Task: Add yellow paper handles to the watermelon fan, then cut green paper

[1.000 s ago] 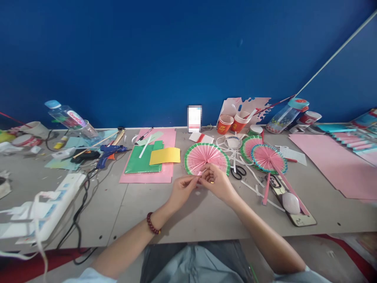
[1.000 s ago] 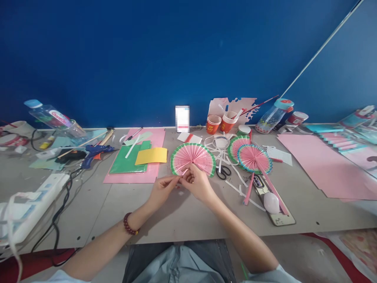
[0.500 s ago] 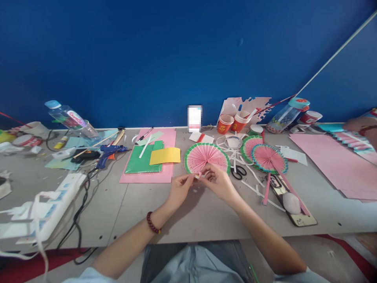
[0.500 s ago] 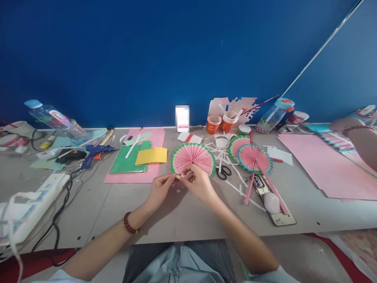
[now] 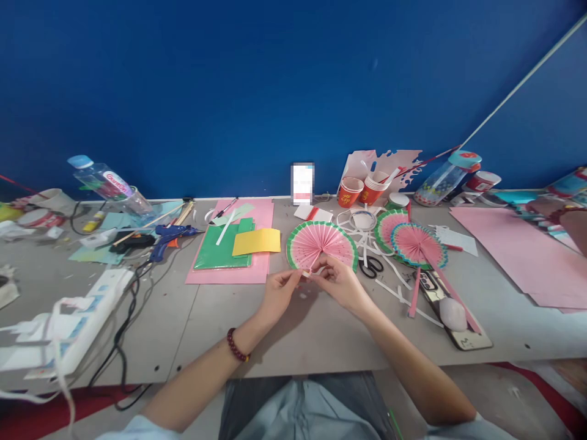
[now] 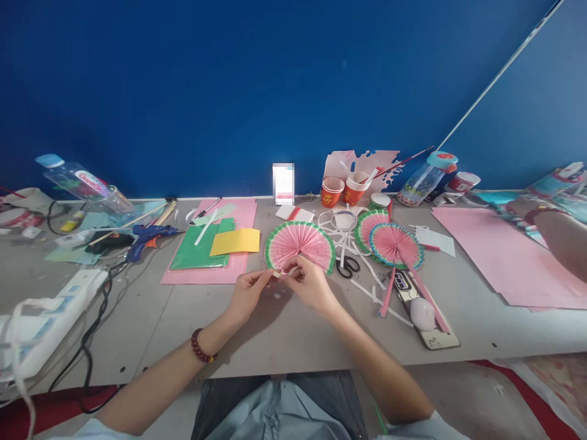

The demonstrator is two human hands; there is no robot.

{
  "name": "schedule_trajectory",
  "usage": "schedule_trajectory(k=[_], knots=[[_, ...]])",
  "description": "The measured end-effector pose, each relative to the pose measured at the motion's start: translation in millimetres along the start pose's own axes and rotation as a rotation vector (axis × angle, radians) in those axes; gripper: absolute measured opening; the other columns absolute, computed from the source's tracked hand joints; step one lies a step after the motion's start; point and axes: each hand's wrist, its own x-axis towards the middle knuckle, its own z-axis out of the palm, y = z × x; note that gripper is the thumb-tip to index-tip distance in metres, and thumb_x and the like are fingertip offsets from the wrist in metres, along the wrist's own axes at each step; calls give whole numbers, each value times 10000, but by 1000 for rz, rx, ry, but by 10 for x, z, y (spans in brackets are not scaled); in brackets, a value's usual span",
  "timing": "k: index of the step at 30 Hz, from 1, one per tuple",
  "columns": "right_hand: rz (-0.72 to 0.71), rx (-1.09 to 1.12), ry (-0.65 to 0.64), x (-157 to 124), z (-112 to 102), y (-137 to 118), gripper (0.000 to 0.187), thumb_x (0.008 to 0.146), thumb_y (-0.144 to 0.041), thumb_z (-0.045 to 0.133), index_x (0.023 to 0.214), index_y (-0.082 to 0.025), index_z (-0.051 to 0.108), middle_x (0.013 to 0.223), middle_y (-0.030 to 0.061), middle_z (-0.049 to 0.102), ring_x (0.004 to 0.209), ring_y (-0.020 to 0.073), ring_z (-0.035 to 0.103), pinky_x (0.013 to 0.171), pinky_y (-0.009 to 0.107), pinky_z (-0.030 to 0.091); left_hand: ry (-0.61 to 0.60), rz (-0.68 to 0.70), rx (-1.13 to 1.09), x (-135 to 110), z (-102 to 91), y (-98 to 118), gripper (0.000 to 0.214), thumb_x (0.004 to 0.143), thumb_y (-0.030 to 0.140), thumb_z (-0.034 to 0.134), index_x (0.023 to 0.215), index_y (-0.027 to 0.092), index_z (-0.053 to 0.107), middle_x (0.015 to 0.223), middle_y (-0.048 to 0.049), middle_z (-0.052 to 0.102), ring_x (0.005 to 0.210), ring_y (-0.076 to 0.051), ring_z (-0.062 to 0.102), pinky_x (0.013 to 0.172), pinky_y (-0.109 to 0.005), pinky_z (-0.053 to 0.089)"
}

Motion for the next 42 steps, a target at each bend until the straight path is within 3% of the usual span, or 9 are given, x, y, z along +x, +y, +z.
schedule_trajectory(k=[14, 17, 24, 28, 35, 42], knots=[[-37, -17, 35, -5, 8, -25, 168, 766, -332, 629, 801, -188, 549, 759, 25, 638, 666, 151, 603, 588, 256, 463, -20, 48, 10, -8, -25, 14, 300, 804, 411, 581, 788, 160, 746, 821, -69, 732, 782, -193, 651, 665, -273, 520], [-57, -31, 62, -7, 9, -37, 174, 766, -339, 632, 811, -189, 556, 765, 29, 634, 676, 155, 601, 597, 261, 466, -49, 47, -29, 2, -21, 27, 261, 753, 402, 646, 804, 166, 747, 847, -71, 733, 791, -202, 654, 675, -280, 520], [-81, -22, 52, -13, 44, -18, 159, 782, -331, 622, 832, -188, 571, 794, 37, 644, 712, 165, 617, 632, 273, 475, 52, 11, 5, 17, -4, 26, 229, 732, 392, 670, 715, 175, 742, 724, -51, 722, 672, -172, 641, 585, -251, 497], [-83, -37, 45, -7, 49, -9, 144, 785, -321, 616, 826, -188, 578, 794, 32, 647, 738, 168, 626, 681, 290, 489, 87, 28, -16, 13, -10, 29, 226, 727, 386, 676, 701, 167, 726, 697, -39, 709, 646, -154, 625, 618, -253, 503], [-67, -68, 60, -6, 22, 24, 119, 782, -296, 603, 825, -186, 586, 796, 31, 652, 719, 161, 622, 656, 281, 492, 77, 45, -44, 27, -39, -13, 278, 758, 423, 641, 761, 152, 703, 749, -54, 710, 712, -178, 643, 706, -295, 523], [-43, -48, 29, -11, 23, 51, 104, 791, -282, 581, 843, -193, 596, 796, 28, 650, 705, 159, 617, 646, 284, 505, 26, 14, -67, 25, -43, -5, 312, 773, 470, 615, 761, 159, 632, 781, -57, 706, 723, -181, 660, 676, -276, 521]])
